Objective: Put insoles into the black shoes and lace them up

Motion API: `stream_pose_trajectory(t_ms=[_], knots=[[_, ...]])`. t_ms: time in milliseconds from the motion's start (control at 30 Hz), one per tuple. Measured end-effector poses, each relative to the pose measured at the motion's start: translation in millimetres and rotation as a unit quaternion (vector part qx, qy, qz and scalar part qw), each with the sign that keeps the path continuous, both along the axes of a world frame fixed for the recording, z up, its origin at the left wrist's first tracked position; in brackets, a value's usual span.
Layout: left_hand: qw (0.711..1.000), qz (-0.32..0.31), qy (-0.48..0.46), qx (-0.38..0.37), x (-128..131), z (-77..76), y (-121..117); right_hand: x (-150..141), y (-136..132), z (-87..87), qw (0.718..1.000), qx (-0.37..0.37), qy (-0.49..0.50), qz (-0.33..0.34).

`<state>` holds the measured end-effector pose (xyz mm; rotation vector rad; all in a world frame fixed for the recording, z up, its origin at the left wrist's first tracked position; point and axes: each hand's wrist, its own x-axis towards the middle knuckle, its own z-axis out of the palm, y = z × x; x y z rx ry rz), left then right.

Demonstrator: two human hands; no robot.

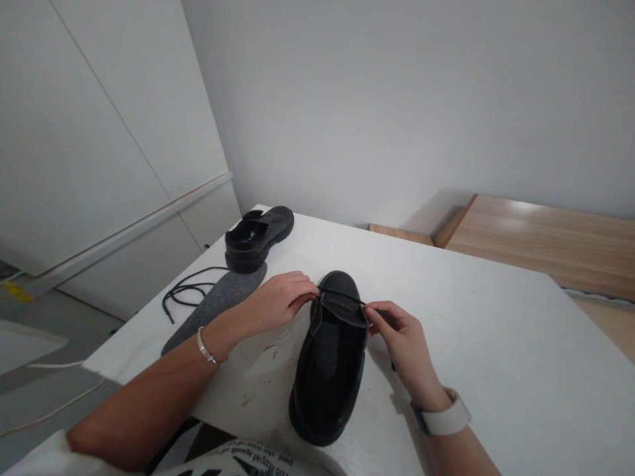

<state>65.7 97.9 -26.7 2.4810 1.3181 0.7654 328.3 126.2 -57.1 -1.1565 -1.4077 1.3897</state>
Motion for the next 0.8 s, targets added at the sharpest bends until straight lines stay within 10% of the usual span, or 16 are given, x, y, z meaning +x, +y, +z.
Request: stream_pose_trajectory(t_ms=[333, 800], knots=[[0.993, 0.029, -0.011, 0.116, 2.1, -8.5, 2.1, 1.7, 0.7, -0.9, 1.0, 0.022, -0.007, -0.002], [0.998, -0.051, -0.017, -0.045, 2.2, 1.8, -5.3, 2.7, -3.6, -1.5, 0.997, 0.071, -0.002, 0.029]])
